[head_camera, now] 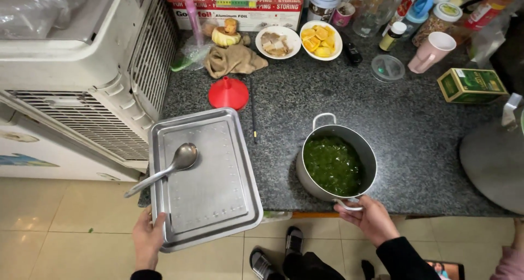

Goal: The person retrieves a pot and a tray, then uses a spoon to scrape and transfer green jelly from the pot into the tray.

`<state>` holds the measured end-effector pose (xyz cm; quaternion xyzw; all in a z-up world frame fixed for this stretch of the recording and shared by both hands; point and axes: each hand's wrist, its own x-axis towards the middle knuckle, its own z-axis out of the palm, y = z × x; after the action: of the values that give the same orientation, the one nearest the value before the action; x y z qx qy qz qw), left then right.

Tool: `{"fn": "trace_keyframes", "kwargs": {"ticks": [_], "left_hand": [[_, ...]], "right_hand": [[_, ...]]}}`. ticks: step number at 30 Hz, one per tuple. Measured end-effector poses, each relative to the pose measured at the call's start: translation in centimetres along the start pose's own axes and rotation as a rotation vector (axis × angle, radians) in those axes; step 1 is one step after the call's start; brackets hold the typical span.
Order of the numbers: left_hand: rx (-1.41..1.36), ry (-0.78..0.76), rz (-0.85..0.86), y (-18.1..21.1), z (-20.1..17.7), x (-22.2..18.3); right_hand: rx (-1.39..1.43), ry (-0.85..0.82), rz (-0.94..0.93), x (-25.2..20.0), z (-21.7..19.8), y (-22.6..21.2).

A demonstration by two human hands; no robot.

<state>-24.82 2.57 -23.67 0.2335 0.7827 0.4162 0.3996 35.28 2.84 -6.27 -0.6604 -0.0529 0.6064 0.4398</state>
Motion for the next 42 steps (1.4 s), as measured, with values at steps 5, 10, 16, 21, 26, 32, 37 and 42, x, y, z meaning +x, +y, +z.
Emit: {"fn": "trace_keyframes", "kwargs": {"ticks": [5, 10, 16, 21, 26, 32, 37, 42], "left_hand": [[0.579, 0.206, 0.428, -1.5, 0.5, 3.8], [0.749, 0.308, 0.672, 0.2, 1.5, 8.1], [0.881, 0.243, 0.568, 2.8, 1.3, 7.9], [1.103, 0.52, 0.679, 5.2, 2.5, 2.9], [0.812, 0.596, 0.976, 9.6, 6.3, -4.4], [0.726, 0.387, 0.921, 9.5, 12.9, -8.8], [0.702, 0.337, 0.862, 8.3, 17.4, -12.5], [0.738, 0.138, 0.804, 8.6, 20.1, -15.5]], "right_hand": [[-0.005, 0.035, -0.002, 0.1, 0.2, 0.0], [-0.016, 0.027, -0.02, 0.3, 0.1, 0.1], [-0.064, 0.011, -0.036, 1.2, -0.9, 0.8], [-0.079, 0.024, -0.018, -1.3, 0.4, -1.3], [-0.165, -0.067, 0.052, -1.2, 0.1, -3.2], [-0.253, -0.114, 0.052, 1.8, -1.2, -5.4], [-0.317, -0.16, 0.076, 3.2, -1.5, -7.4], [-0.332, -0.219, 0.078, 6.2, -2.1, -8.5]]}}
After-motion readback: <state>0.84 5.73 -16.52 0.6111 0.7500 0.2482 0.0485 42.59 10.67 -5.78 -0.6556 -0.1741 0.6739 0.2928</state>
